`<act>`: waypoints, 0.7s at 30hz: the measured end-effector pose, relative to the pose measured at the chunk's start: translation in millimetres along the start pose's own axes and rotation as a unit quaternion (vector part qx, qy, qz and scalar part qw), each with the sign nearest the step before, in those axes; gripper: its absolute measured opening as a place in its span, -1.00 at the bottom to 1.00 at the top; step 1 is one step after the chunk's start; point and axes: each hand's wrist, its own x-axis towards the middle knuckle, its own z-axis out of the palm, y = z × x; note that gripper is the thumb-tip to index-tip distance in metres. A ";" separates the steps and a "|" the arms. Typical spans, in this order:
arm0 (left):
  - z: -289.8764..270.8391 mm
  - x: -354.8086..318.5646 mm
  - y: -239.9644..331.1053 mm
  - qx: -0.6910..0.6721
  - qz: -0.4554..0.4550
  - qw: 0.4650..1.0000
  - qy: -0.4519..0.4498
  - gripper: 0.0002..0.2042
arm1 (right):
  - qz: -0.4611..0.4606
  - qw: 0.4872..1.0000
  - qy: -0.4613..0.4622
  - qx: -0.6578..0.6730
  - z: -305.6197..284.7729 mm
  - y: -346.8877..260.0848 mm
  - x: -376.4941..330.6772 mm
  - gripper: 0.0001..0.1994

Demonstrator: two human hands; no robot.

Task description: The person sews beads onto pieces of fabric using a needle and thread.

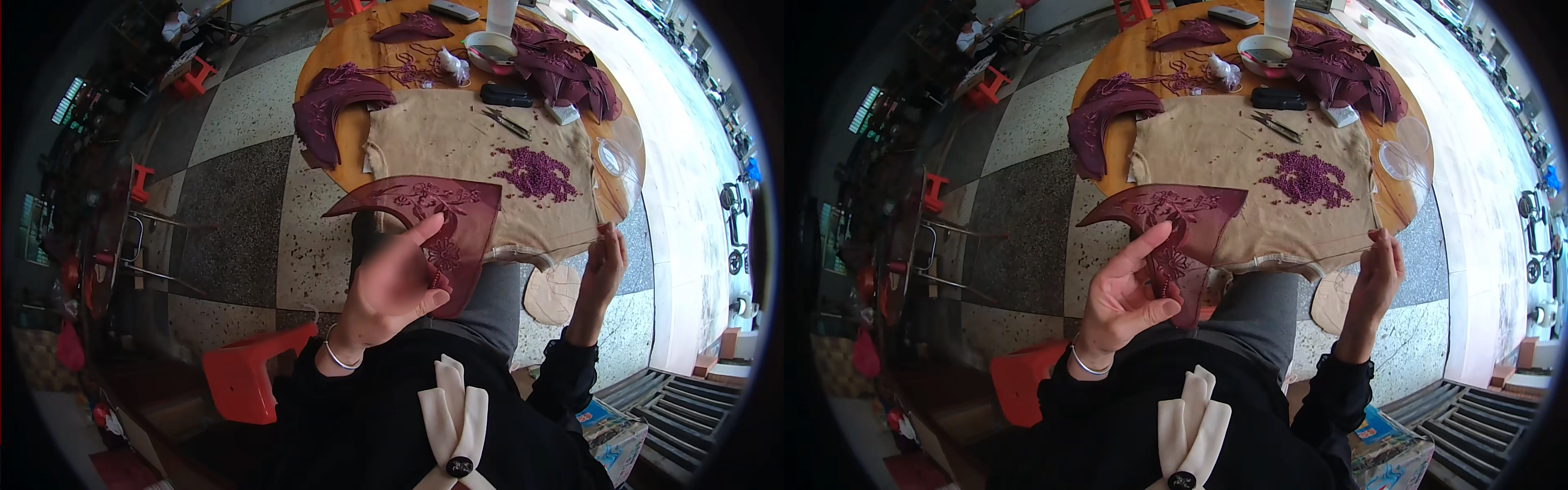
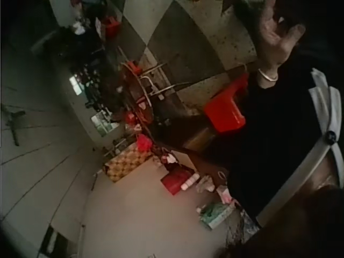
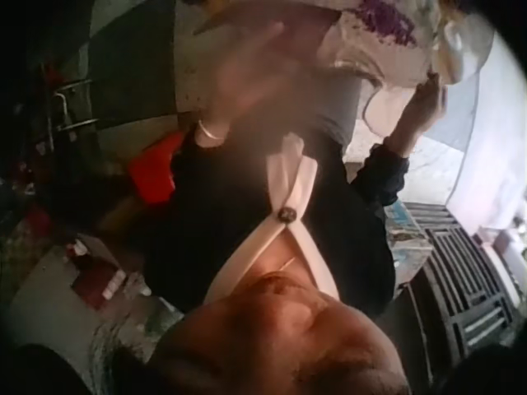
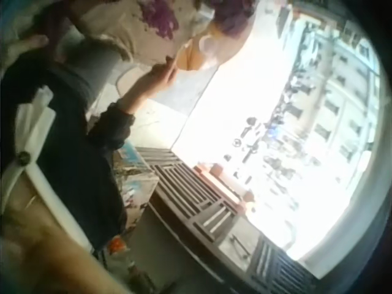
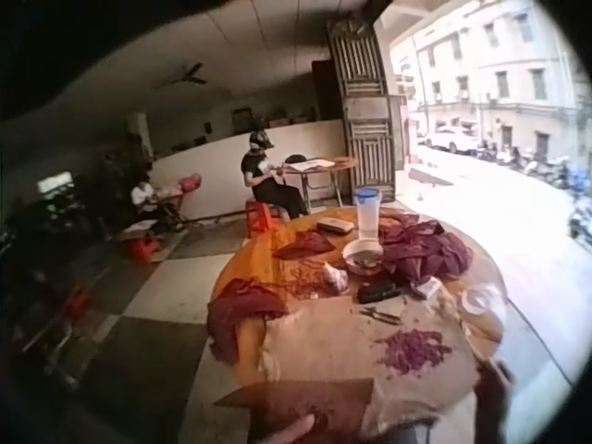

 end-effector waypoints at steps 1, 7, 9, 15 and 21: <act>-0.6 -1.0 0.5 0.006 0.000 1.000 -0.001 -0.30 | -0.006 0.999 0.032 0.007 -4.6 -1.1 3.7 -0.81; 2.1 -1.6 1.0 0.021 0.000 1.000 0.004 -0.32 | -0.104 0.988 0.105 -0.047 -45.6 -21.5 20.3 -0.83; 1.4 0.8 -0.1 0.026 0.003 1.000 0.002 -0.33 | -0.088 0.992 0.061 -0.066 -34.5 -31.0 11.6 -0.81; -8.6 2.9 -2.7 0.053 0.055 0.991 0.108 -0.46 | -0.060 0.988 0.002 -0.142 -38.6 -35.9 -6.1 -0.80; -11.6 10.3 -1.0 0.065 0.060 0.972 0.218 -0.61 | -0.015 0.993 -0.003 -0.121 -44.8 -13.8 -17.8 -0.79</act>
